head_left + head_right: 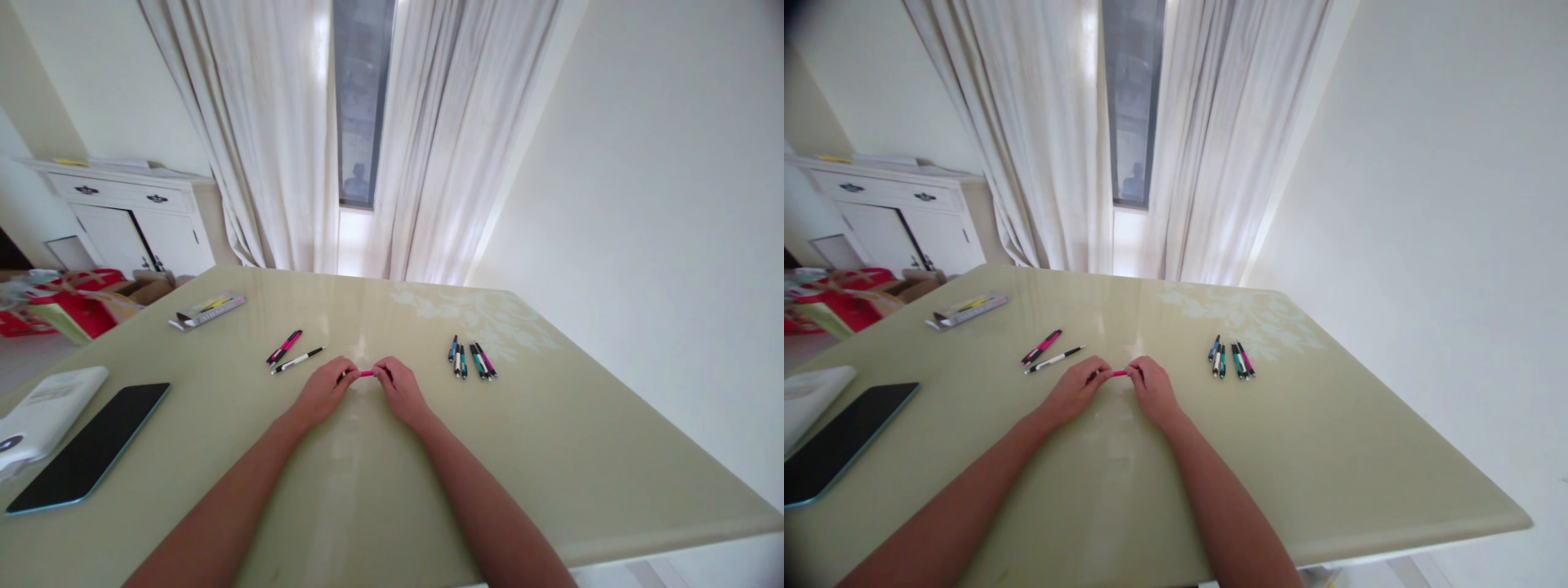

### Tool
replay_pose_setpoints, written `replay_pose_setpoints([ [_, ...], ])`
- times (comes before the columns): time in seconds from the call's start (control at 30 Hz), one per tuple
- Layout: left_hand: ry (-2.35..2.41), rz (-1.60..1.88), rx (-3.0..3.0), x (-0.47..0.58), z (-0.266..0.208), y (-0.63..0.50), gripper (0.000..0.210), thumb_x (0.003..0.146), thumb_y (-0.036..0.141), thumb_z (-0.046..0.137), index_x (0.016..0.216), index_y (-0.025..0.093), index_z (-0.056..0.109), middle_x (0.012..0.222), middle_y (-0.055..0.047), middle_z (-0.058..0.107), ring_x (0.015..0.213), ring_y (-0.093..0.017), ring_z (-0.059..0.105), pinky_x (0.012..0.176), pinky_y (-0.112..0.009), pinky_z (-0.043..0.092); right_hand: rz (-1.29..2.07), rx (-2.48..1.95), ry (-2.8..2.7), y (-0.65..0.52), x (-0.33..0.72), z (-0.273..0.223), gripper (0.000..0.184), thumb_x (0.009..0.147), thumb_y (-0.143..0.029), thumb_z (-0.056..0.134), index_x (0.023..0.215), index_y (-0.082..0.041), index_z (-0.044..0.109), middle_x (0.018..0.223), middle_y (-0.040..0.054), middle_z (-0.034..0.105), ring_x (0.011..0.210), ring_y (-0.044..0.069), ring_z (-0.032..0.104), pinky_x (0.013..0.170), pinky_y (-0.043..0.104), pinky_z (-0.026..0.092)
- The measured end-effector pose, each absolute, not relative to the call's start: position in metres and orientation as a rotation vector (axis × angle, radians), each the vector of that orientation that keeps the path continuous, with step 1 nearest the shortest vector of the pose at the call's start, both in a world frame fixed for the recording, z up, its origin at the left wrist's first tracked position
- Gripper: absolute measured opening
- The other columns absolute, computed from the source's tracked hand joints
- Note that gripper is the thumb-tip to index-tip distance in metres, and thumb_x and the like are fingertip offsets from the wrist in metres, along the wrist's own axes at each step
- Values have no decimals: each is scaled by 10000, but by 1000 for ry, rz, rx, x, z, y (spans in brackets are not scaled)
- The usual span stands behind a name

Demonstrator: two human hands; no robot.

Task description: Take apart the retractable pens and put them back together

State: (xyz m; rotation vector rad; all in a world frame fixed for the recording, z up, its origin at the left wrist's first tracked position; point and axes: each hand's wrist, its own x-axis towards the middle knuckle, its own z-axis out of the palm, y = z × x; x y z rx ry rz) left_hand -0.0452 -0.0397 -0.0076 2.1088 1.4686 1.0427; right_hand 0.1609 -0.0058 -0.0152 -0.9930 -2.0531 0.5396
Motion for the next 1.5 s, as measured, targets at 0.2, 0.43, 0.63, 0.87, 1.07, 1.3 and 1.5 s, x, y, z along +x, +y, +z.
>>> replay_pose_setpoints([
  [0.2, 1449, 1033, 2091, -45, -8, -41, 253, 982, 420, 523, 1005, 214, 668, 943, -48, 697, 820, -209, 621, 744, -323, 463, 533, -990, -2026, -6, 161, -15, 215, 1036, -301, 484, 915, -199, 629, 892, 45, 660, 836, 186, 595, 776, 293, 441],
  [0.43, 1462, 1061, 2182, -47, -13, -36, 311, 1015, 257, 368, 1052, 211, 673, 959, -69, 696, 925, -235, 620, 883, -389, 465, 540, -1015, -1973, -5, 161, -15, 192, 1028, -287, 486, 930, -203, 628, 897, 45, 659, 848, 189, 596, 798, 299, 449],
  [0.63, 1542, 1153, 2176, -50, -14, -33, 282, 977, 219, 398, 995, 201, 678, 928, -74, 689, 908, -243, 618, 865, -393, 463, 583, -1034, -1913, -2, 162, -18, 170, 1018, -278, 476, 930, -217, 608, 897, 37, 642, 855, 190, 590, 792, 293, 443],
  [0.87, 1641, 1197, 2056, -49, -8, -34, 253, 975, 385, 490, 900, 207, 653, 895, -65, 704, 832, -235, 620, 748, -342, 453, 587, -1114, -1825, 5, 165, -22, 181, 1001, -266, 492, 901, -204, 629, 909, 46, 620, 878, 201, 580, 808, 306, 442],
  [1.07, 1686, 1118, 1911, -49, -5, -39, 336, 926, 520, 584, 809, 214, 657, 785, -25, 713, 729, -216, 629, 678, -323, 425, 395, -1339, -1779, 12, 176, -25, 181, 981, -246, 538, 862, -212, 670, 907, 69, 605, 884, 222, 567, 825, 337, 408],
  [1.3, 1540, 1074, 2132, -47, -7, -38, 317, 974, 438, 539, 854, 202, 712, 876, -61, 730, 837, -228, 645, 773, -342, 458, 292, -1574, -1771, 11, 187, -18, 105, 925, -218, 631, 906, -205, 733, 985, 98, 649, 980, 251, 578, 882, 367, 400],
  [1.5, 1487, 1097, 2188, -46, -6, -40, 298, 998, 409, 513, 943, 203, 721, 925, -67, 726, 886, -225, 648, 830, -352, 484, 538, -1032, -1928, -11, 166, 1, 165, 989, -313, 599, 1036, -208, 717, 1015, 53, 714, 931, 184, 630, 891, 315, 463],
])
